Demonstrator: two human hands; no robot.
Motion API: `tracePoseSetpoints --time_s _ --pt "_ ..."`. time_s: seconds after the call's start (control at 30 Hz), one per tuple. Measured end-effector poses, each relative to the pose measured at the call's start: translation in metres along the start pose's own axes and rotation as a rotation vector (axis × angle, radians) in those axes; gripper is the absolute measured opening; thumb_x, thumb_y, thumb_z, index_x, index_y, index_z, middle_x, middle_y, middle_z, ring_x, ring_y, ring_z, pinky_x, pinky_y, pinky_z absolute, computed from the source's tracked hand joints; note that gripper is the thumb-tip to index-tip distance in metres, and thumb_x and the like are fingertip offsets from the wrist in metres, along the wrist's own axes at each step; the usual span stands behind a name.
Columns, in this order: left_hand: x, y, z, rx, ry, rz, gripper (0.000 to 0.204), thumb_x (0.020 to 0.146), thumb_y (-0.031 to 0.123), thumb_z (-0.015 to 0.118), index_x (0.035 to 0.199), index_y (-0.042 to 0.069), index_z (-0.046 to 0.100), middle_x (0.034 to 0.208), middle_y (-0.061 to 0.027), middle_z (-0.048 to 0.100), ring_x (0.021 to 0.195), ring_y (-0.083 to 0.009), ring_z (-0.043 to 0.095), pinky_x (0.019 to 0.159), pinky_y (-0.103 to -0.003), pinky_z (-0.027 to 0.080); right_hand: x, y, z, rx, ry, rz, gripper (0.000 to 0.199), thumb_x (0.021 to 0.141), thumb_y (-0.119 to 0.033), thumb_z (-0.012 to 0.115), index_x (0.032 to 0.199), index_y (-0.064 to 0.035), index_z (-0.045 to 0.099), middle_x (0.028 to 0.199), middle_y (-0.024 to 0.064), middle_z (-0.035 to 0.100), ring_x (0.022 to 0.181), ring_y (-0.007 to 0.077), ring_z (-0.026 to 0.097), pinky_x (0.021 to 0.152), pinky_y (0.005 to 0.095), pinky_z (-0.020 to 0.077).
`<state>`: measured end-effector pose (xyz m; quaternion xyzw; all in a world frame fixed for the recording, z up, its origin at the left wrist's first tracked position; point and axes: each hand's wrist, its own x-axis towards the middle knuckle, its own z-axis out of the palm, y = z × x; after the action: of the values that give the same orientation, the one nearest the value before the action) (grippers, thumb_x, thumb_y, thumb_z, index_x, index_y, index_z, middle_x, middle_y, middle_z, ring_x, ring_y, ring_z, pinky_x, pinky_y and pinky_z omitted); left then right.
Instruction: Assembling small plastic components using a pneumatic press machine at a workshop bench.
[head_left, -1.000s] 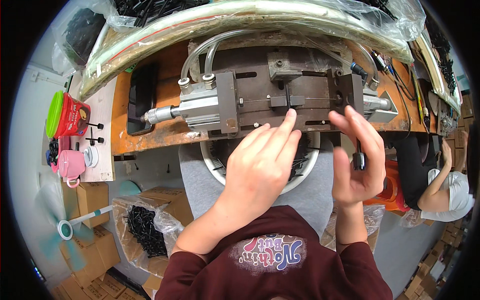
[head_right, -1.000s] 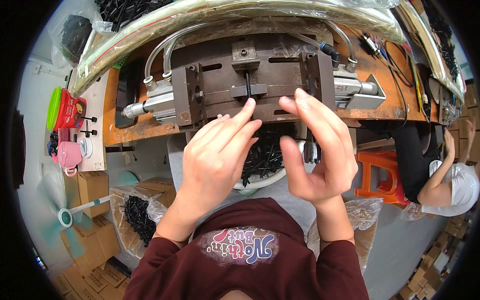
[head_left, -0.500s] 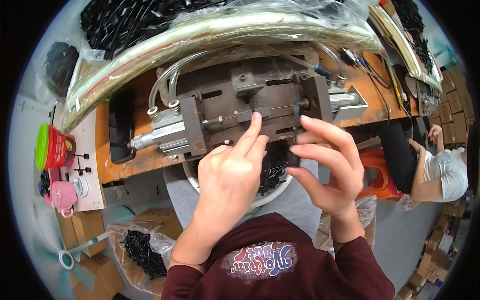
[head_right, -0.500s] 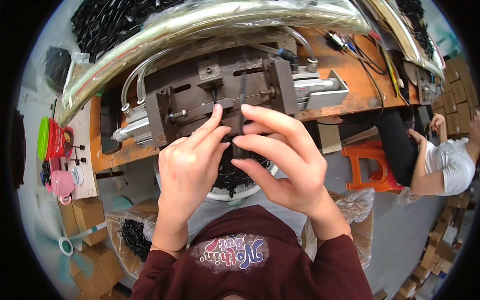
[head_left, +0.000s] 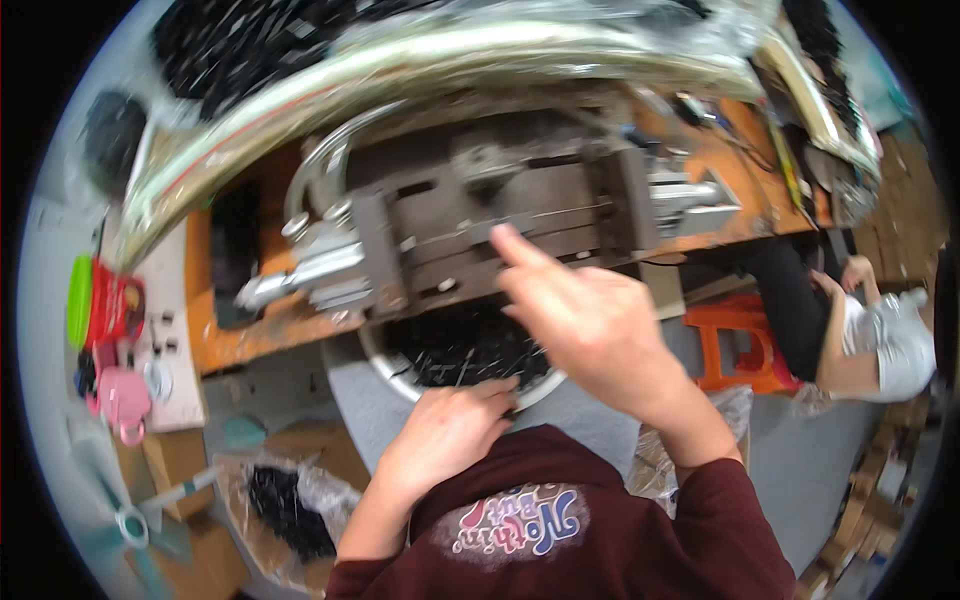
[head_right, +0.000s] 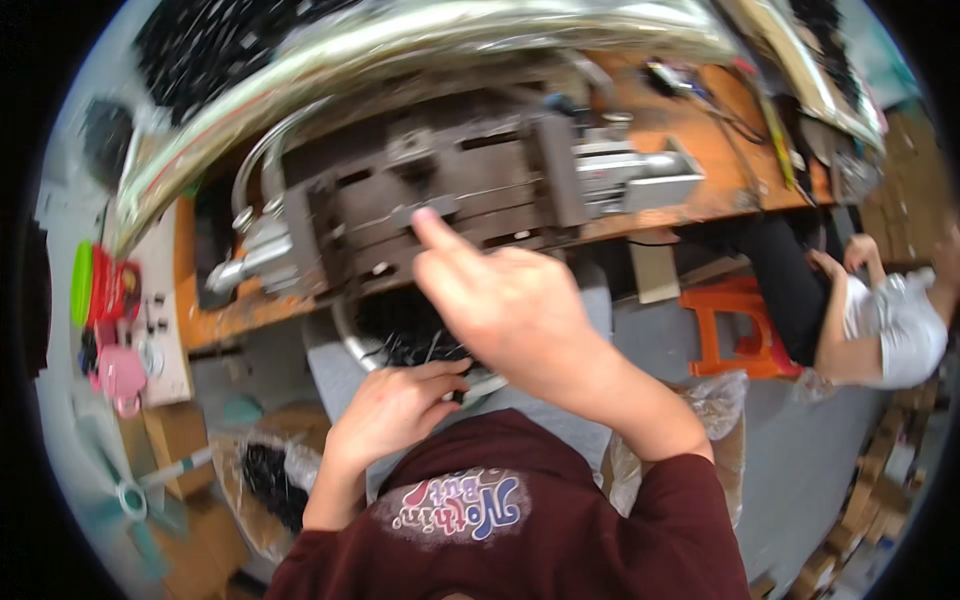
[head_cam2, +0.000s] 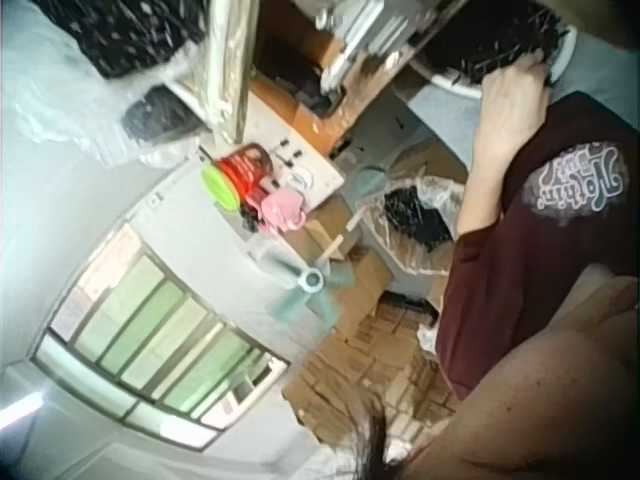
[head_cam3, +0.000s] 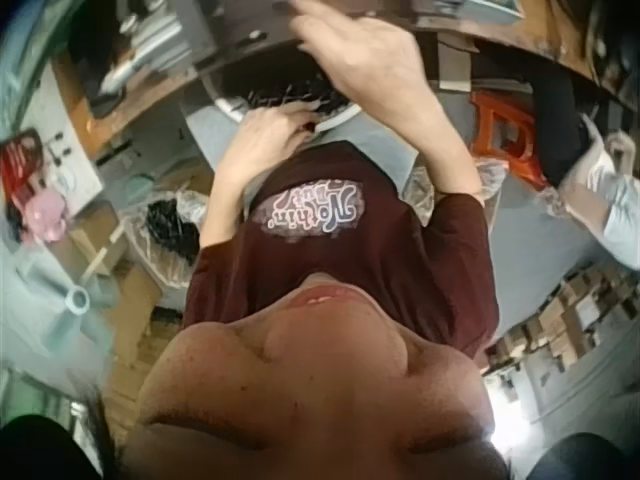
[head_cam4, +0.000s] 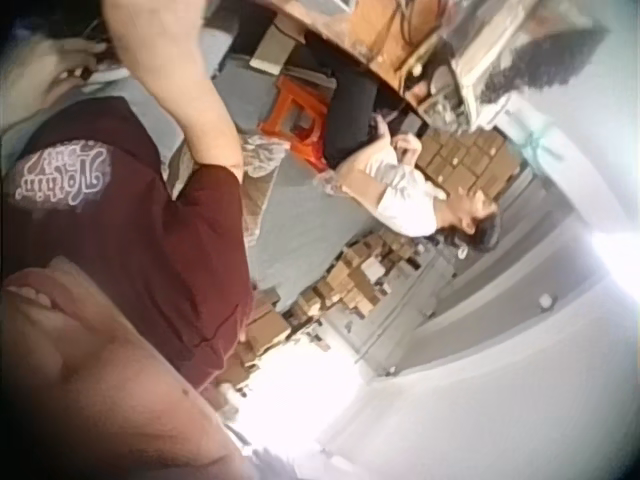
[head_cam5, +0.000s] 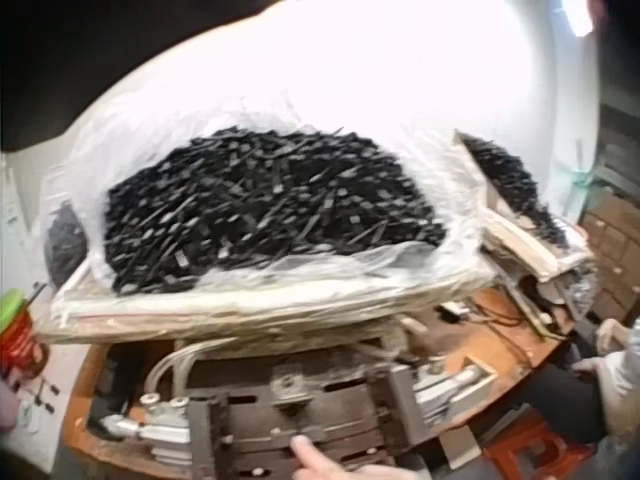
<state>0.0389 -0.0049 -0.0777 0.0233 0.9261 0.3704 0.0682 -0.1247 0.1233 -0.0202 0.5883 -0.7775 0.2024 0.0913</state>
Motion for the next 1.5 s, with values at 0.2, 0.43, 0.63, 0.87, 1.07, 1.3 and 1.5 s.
tracePoseSetpoints --time_s 0.2,0.43,0.63,0.87,1.07,1.3,1.5 --pt "0.002 -0.018 0.029 -0.128 -0.125 -0.049 0.020 0.080 0.013 0.073 0.099 0.006 0.073 0.121 -0.0098 0.069 0.091 -0.0310 0.070 0.079 -0.039 0.056 0.005 0.005 0.005 -0.013 0.083 -0.089 0.014 0.072 -0.013 0.063 0.080 -0.0047 0.054 0.125 0.0278 0.064 0.054 0.0209 0.066 0.050 0.0302 0.0527" --pt "0.015 -0.006 0.045 -0.303 -0.096 -0.040 0.024 0.078 -0.001 0.075 0.102 0.000 0.072 0.111 -0.0119 0.071 0.085 -0.0226 0.071 0.070 -0.031 0.056 0.000 0.003 0.018 -0.003 0.182 -0.072 0.017 0.073 -0.011 0.062 0.079 -0.0001 0.052 0.123 0.0327 0.062 0.052 0.0241 0.067 0.047 0.0332 0.0535" --pt "0.015 -0.018 0.064 -0.320 0.167 -0.079 0.024 0.077 -0.003 0.076 0.100 -0.005 0.070 0.098 -0.0139 0.071 0.078 -0.0208 0.069 0.067 -0.030 0.054 -0.021 0.004 0.025 0.248 0.226 -0.025 0.021 0.075 -0.013 0.070 0.089 -0.0021 0.059 0.133 0.0172 0.060 0.070 0.0275 0.070 0.058 0.0362 0.0570" --pt "-0.009 -0.069 0.087 -0.414 0.486 -0.151 0.029 0.083 -0.002 0.071 0.110 -0.008 0.065 0.112 -0.0135 0.068 0.093 -0.0159 0.066 0.072 -0.029 0.053 -0.088 -0.013 0.081 0.852 -0.155 -0.054 0.031 0.077 -0.014 0.077 0.103 -0.0056 0.064 0.118 0.0095 0.064 0.082 0.0282 0.069 0.069 0.0396 0.0546" --pt "-0.032 -0.099 0.094 -0.400 0.712 -0.316 0.020 0.092 0.003 0.065 0.111 -0.001 0.069 0.118 -0.0109 0.067 0.096 -0.0164 0.065 0.078 -0.026 0.051 -0.106 -0.002 0.134 0.909 -0.319 0.185 0.022 0.078 -0.011 0.074 0.097 -0.0041 0.065 0.113 0.0071 0.064 0.079 0.0246 0.068 0.070 0.0366 0.0535" --pt "-0.055 -0.161 0.100 -0.341 0.913 -0.542 0.031 0.094 0.008 0.064 0.125 0.001 0.060 0.131 -0.0100 0.058 0.115 -0.0200 0.056 0.095 -0.033 0.045 -0.124 0.007 0.167 0.679 0.014 0.168 0.029 0.080 -0.008 0.072 0.106 -0.0071 0.062 0.123 0.0084 0.060 0.108 0.0291 0.063 0.083 0.0389 0.0555" --pt "-0.042 -0.206 0.098 -0.632 1.016 -0.609 0.044 0.091 0.004 0.065 0.133 -0.003 0.053 0.136 -0.0122 0.056 0.123 -0.0240 0.053 0.106 -0.035 0.040 -0.142 0.002 0.171 0.593 0.171 0.249 0.028 0.079 -0.001 0.069 0.106 -0.0068 0.061 0.110 0.0077 0.061 0.097 0.0300 0.066 0.076 0.0396 0.0562"
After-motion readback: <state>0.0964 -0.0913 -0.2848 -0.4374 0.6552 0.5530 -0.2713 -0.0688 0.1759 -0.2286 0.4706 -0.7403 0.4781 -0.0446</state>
